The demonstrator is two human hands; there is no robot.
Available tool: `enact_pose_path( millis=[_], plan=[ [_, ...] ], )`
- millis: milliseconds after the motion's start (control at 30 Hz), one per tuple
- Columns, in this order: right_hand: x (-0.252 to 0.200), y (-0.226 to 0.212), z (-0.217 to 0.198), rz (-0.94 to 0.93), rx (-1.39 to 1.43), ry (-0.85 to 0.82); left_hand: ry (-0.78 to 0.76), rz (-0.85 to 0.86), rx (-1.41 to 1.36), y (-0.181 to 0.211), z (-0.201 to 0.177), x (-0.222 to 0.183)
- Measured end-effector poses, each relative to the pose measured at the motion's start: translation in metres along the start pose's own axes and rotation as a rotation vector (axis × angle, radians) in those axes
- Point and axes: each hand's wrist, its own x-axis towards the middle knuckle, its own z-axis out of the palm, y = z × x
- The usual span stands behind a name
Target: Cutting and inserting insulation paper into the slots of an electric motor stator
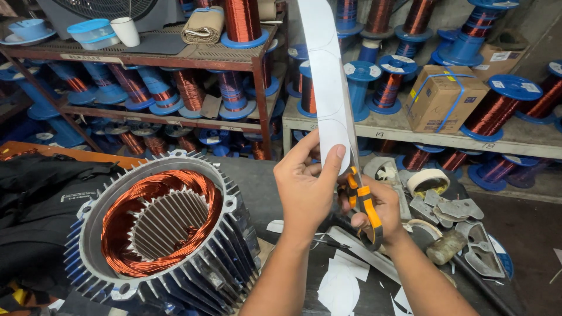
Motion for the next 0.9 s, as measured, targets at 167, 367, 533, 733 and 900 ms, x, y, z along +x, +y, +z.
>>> enact_pose_path(
  millis=[167,367,533,733,900],
  plan=[
    [-0.001,0.002,0.000,-0.020,0.021,0.015,-0.019,0.005,0.021,0.002,-0.003,0.002],
    [-0.007,0.005,-0.011,0.002,-0.010,-0.015,-0.082,-0.017,0.035,0.008,-0.010,0.007],
    [-0.038,0.002,-0.023,0.104,0.122,0.026,-0.153,-0.013,0.039,0.020,-0.007,-0.004],
    [-0.043,-0.015,-0.024,0.111,0.130,0.058,-0.137,0.050,0.046,0.038,0.001,-0.018],
    [-0.023,-0.033,-0.010,0.161,0.146,-0.025,-0.247,0.161,0.307,0.046,-0.009,-0.014]
  ],
)
